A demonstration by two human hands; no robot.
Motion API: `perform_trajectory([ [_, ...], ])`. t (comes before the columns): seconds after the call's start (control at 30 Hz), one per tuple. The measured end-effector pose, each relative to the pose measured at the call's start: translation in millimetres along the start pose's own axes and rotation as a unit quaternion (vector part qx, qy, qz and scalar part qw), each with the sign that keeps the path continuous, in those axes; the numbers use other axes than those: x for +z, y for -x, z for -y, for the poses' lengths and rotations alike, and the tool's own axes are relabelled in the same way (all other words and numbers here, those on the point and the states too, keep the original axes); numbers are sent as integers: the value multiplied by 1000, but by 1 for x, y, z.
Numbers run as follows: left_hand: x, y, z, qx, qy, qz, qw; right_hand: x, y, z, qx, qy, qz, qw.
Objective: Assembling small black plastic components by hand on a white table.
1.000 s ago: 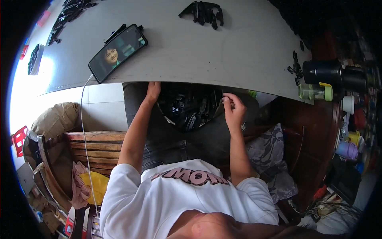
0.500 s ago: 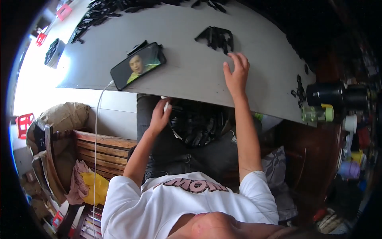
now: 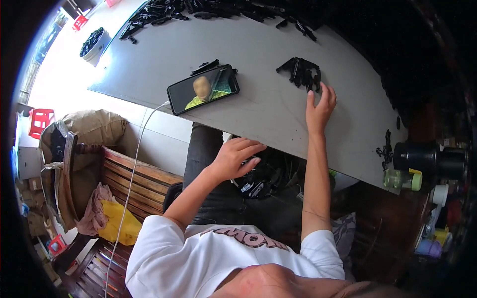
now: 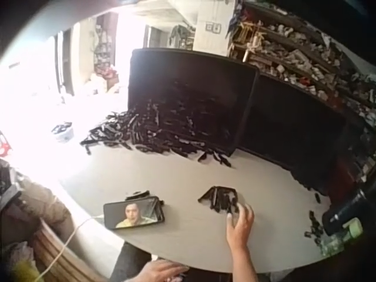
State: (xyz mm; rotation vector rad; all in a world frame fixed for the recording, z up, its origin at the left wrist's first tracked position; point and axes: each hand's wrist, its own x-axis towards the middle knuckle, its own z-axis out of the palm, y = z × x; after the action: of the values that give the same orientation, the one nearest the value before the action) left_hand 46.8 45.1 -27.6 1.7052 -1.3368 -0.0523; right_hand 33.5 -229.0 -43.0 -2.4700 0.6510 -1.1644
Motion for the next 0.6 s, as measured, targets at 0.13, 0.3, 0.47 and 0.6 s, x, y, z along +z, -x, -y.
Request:
perform_trajectory([
  [0.13, 8, 3, 0, 20, -17, 19, 999, -5, -1, 5, 21, -11, 4, 1000],
  [0.3, 9, 15, 1, 5, -21, 31, 999, -6, -1, -1, 39, -34, 25, 998],
  [0.47, 6, 32, 1, -28, -43, 65, 997, -5, 0, -3, 24, -22, 13, 999],
  [0.6, 2, 45, 3, -31, -51, 70, 996, -7, 2, -1, 31, -19, 14, 999],
])
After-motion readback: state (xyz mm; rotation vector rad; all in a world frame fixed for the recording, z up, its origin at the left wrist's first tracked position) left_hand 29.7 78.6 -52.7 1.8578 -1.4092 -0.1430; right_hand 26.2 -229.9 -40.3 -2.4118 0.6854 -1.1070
